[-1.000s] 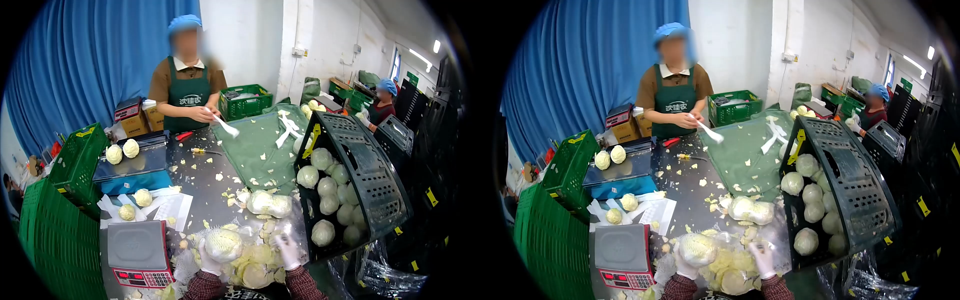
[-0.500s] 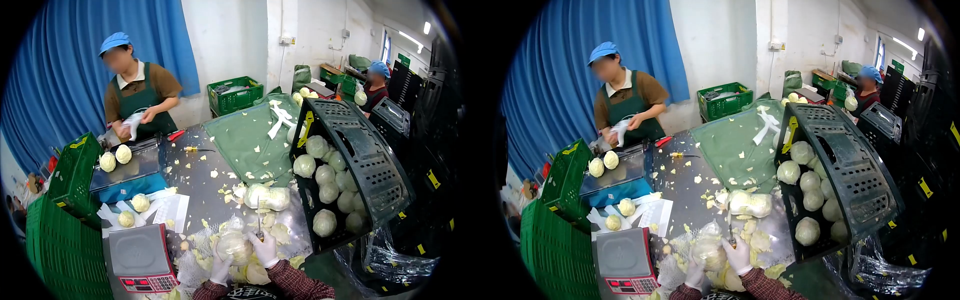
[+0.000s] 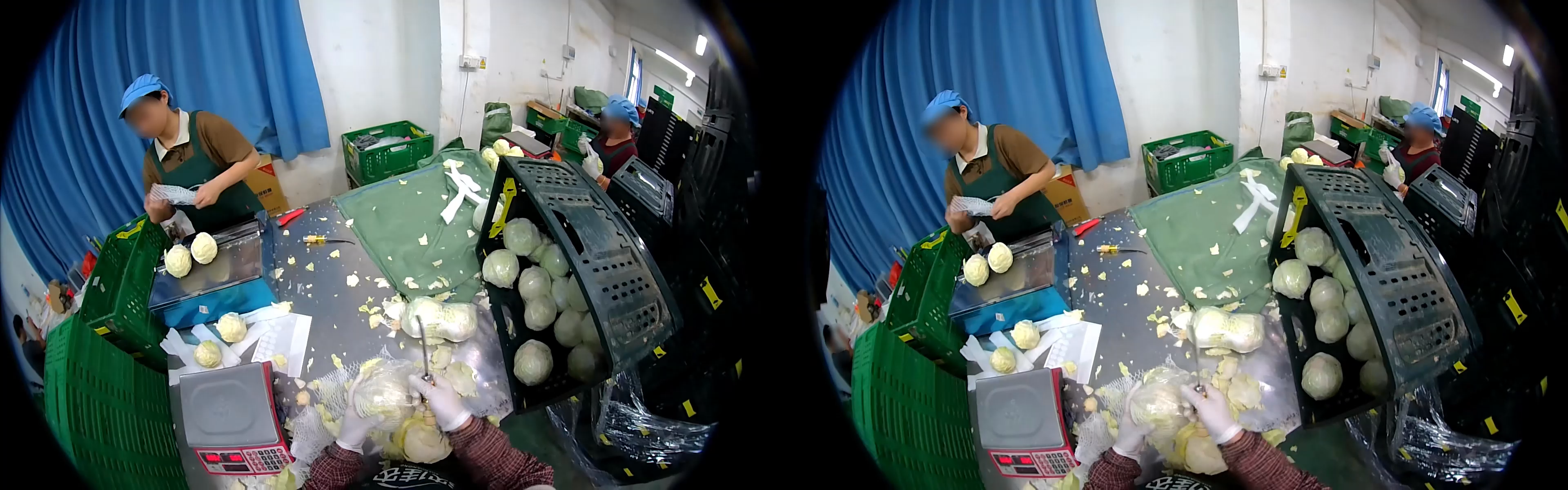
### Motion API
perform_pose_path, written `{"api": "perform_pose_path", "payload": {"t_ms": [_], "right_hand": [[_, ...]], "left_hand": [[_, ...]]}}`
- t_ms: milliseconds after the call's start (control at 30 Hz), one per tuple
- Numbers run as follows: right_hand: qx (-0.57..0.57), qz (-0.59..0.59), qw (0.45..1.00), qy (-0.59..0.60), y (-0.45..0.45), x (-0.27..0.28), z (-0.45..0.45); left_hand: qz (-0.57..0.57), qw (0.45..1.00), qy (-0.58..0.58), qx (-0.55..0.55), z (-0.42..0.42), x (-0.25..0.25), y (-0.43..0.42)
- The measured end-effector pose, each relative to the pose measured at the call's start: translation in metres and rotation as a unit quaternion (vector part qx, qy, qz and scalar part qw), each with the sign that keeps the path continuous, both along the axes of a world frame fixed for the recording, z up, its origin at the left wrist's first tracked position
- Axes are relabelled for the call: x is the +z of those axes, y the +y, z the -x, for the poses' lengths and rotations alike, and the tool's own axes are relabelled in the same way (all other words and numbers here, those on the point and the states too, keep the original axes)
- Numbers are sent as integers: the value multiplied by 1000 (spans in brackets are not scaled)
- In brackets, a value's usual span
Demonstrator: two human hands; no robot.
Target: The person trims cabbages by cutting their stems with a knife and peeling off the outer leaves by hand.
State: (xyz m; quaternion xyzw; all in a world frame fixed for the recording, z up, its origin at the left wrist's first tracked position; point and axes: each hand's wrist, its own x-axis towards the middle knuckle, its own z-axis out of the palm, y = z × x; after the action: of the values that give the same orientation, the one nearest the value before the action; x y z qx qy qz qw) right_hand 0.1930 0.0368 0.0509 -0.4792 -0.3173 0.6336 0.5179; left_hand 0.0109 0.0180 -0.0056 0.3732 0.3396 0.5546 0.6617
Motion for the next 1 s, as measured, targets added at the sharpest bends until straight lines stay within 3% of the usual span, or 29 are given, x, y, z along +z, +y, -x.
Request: {"api": "perform_pose_path", "payload": {"t_ms": [67, 100, 167, 233, 300, 333, 400, 433, 467, 500, 533, 567, 633, 667, 733, 767, 800, 867, 900, 1000], "right_hand": [[140, 69, 987, 38, 3, 7, -13], [138, 69, 987, 40, 2, 6, -17], [270, 121, 950, 99, -3, 4, -25], [286, 139, 939, 134, -6, 12, -25], [333, 180, 911, 162, -8, 31, -21], [335, 181, 911, 161, -9, 32, -19], [375, 142, 855, 328, -11, 34, -14], [377, 141, 855, 327, -11, 42, -11], [344, 122, 820, 441, -12, 55, -7], [307, 101, 772, 547, -13, 64, -3], [285, 77, 737, 609, -15, 68, 2], [290, 75, 736, 607, -11, 69, 0], [154, -11, 843, 515, -1, 75, -14], [-5, 49, 913, 404, 3, 86, -23], [-1, -38, 998, 59, 15, 64, -41], [-15, -59, 987, -149, 14, 55, -42], [-1, -149, 960, -238, 16, 20, -45], [-50, -282, 841, -458, 4, 17, -25], [-91, -338, 773, -529, -9, 33, -10], [-61, -312, 788, -527, -25, 43, 5]], "left_hand": [[-18, 999, 10, -33, 7, -6, -3], [-39, 997, 20, -68, 11, -9, -2], [-46, 991, 22, -125, 24, -12, 8], [-52, 982, 22, -179, 36, -24, 14], [57, 949, -75, -300, 44, -45, 13], [58, 950, -76, -298, 42, -60, 6], [-1, 955, 111, -276, 20, -76, -7], [-20, 948, 173, -267, 6, -74, -8], [51, 960, 27, -274, -13, -46, -10], [83, 957, -47, -273, -17, -33, -12], [116, 948, -120, -271, -21, -20, -15], [147, 943, -175, -244, -19, -12, -16], [207, 918, -278, -192, -13, 2, -15], [237, 898, -332, -165, -11, 5, -16], [255, 873, -391, -139, -7, 5, -9], [188, 930, -304, -89, 0, -1, -12], [122, 969, -212, -35, 2, -6, -17], [137, 978, -155, 9, -1, -7, -15], [152, 983, -94, 49, -2, -6, -14], [126, 981, -107, 98, 0, -7, -18]]}}
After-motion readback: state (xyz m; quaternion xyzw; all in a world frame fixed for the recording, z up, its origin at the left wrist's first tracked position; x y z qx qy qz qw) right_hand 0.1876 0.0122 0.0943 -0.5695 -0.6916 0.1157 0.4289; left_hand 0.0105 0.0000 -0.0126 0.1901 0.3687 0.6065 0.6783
